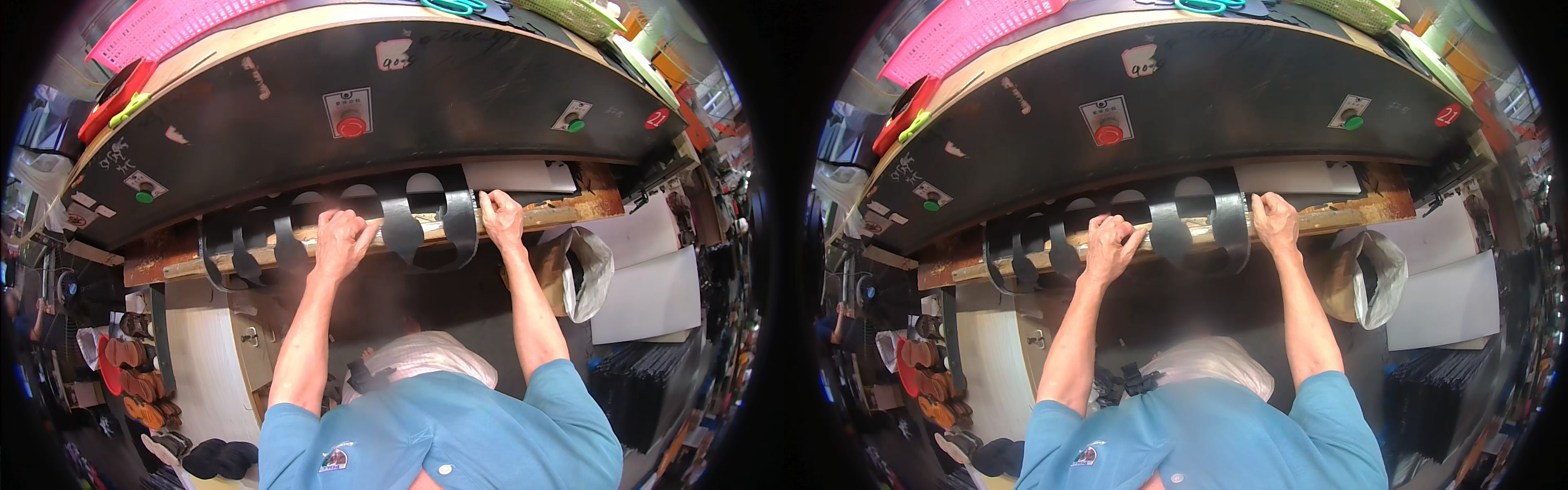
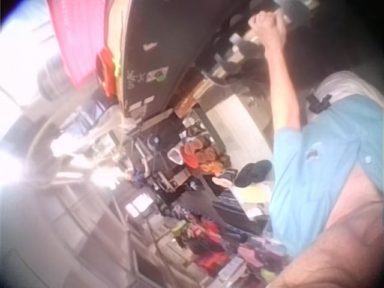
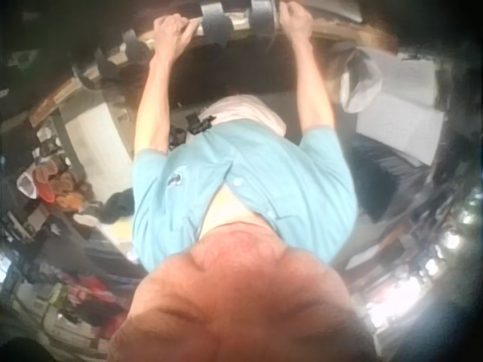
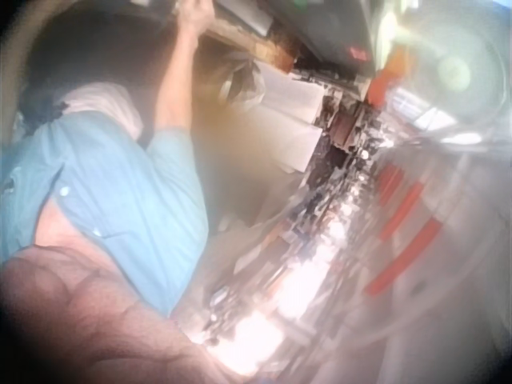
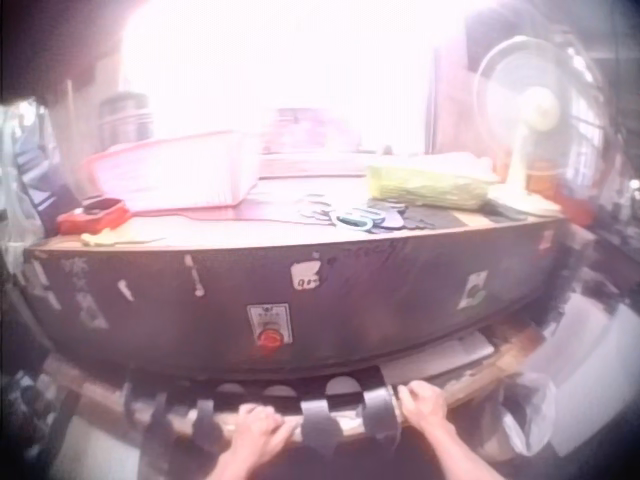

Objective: The person places black material sheets onto a cutting machine, aligns them with a template, and presses a button to cut out multiple shoe insole shapes. They remove the cut pieces and trim excess material with a wooden tool, repeating the process with new sheets.

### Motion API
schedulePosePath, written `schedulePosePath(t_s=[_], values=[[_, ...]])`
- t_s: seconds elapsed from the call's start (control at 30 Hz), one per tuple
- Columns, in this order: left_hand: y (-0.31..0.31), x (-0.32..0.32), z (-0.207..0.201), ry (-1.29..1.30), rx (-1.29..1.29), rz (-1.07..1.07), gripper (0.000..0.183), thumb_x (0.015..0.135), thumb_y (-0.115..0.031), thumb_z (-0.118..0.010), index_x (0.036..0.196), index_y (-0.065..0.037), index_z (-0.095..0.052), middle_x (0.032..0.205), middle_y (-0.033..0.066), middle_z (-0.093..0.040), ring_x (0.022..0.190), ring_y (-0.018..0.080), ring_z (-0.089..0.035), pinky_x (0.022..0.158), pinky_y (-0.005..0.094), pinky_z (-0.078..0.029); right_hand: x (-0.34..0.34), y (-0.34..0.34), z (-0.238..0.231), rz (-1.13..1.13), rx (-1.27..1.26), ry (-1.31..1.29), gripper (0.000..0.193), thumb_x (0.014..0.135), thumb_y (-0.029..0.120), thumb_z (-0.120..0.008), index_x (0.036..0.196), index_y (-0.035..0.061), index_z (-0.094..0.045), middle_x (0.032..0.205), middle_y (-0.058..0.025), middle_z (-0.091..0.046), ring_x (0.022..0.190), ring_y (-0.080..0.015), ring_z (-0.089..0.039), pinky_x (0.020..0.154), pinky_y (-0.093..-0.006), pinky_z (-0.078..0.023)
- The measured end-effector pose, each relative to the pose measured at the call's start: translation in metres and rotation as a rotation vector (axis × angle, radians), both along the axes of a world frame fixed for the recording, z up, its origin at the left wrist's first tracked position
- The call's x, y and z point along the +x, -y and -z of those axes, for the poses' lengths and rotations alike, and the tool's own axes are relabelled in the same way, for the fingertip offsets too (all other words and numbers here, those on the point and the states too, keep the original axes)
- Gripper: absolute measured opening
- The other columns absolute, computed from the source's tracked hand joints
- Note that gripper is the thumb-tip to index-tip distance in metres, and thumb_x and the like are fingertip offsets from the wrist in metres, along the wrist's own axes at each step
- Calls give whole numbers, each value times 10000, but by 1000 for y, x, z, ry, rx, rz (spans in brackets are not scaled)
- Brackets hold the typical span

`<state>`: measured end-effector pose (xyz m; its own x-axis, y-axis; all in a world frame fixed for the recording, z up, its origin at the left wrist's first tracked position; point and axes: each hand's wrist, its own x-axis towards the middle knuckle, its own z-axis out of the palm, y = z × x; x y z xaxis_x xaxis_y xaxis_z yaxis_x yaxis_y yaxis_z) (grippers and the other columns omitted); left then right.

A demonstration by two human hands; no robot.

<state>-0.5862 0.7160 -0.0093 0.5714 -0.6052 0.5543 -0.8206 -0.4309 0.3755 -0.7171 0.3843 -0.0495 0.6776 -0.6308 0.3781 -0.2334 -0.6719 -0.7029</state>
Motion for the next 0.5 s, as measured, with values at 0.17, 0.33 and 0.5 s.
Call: schedulePosePath(t_s=[0.17,0.33,0.5], values=[[-18,-26,14,-14,-19,29,260,889,-157,-820,717,-50,-657,739,94,-596,761,305,-639,1001,494,-486,-28,-16,14,-1,12,17,314,987,265,-747,809,12,-693,702,-150,-651,619,-282,-622,638,-408,-500],[-35,-72,12,-94,52,51,207,873,-130,-820,748,-69,-667,749,76,-573,789,290,-638,1017,491,-466,-66,-35,7,46,359,86,341,1004,234,-755,783,-10,-665,614,23,-497,631,-64,-460,590,-302,-418],[-42,-91,-18,-389,224,146,161,897,-128,-804,828,-21,-705,818,98,-661,835,326,-669,847,443,-542,-52,-68,-23,-145,156,214,252,961,204,-787,1020,-35,-730,971,-102,-710,835,-153,-634,786,-305,-528]])
